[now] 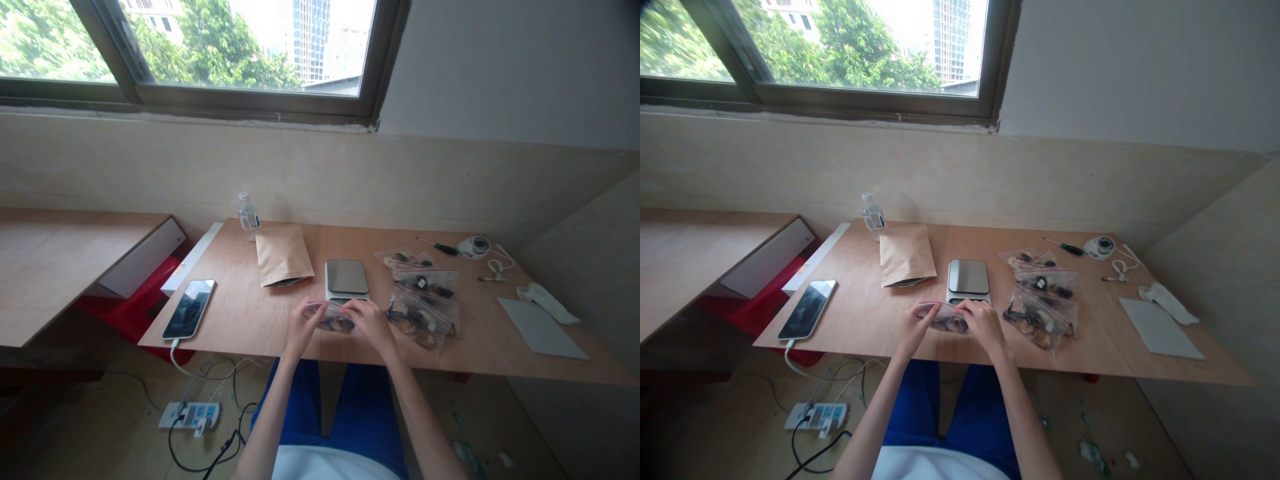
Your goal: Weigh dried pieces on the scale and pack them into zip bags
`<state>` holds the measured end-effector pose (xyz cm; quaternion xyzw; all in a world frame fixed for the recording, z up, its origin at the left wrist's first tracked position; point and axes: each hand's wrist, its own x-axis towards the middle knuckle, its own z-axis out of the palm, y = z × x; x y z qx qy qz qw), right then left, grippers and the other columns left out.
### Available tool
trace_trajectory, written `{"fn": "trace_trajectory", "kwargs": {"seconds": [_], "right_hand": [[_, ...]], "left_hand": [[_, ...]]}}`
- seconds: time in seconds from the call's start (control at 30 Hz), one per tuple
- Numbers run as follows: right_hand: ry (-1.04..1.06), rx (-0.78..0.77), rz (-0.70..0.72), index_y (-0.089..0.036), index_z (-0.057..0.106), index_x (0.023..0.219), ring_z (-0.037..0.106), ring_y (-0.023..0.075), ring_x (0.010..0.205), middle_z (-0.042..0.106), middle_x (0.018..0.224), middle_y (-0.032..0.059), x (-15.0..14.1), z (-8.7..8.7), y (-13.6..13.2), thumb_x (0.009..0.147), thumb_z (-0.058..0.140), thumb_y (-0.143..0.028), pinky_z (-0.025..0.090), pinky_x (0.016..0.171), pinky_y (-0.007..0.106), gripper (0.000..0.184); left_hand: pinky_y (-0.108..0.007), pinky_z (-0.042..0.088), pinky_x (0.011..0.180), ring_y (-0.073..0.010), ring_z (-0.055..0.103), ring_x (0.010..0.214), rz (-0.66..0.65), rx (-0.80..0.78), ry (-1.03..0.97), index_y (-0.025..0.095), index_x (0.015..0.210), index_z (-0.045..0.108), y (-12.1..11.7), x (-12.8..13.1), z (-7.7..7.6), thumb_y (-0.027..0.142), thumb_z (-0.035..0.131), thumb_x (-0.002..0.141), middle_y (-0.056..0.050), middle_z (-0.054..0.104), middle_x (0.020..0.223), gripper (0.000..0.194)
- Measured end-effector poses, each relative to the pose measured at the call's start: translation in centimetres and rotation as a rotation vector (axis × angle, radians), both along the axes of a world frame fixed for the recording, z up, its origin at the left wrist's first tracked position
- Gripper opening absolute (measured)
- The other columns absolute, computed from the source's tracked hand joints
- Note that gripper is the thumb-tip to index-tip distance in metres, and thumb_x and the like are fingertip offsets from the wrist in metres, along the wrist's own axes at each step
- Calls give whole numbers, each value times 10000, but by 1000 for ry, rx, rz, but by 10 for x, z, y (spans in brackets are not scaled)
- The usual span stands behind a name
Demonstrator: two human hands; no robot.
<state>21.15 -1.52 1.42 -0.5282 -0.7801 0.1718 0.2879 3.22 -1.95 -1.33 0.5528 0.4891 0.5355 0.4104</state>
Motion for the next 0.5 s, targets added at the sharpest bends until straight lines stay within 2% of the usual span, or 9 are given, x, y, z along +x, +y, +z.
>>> {"fn": "trace_trajectory", "kwargs": {"seconds": [0.27, 0.4, 0.5], "right_hand": [[-8, -21, -77, -237, 662, 765, 621, 206, 723, 706, 767, 18, 19, -8, -5, 844, 519, -228, 451, 681, 305, 163], [186, -95, -76, -231, 673, 814, 648, 209, 773, 715, 834, 31, 23, -4, -9, 837, 520, -306, 483, 706, 305, 172], [319, -177, -135, -212, 671, 776, 660, 211, 760, 716, 789, 34, 28, -2, -11, 812, 533, -352, 498, 689, 296, 200]], "left_hand": [[-248, 484, 646, -183, 621, 762, 11, -72, -123, 155, 819, 696, 1, 2, -11, 432, 610, 771, -55, 670, 804, 293], [-223, 466, 580, -161, 608, 718, 4, -133, -203, 149, 830, 677, 1, 6, -11, 465, 579, 787, -47, 661, 782, 334], [-205, 447, 566, -128, 577, 654, 35, -127, -239, 151, 721, 646, 1, 5, -7, 483, 517, 826, -24, 622, 691, 371]]}}
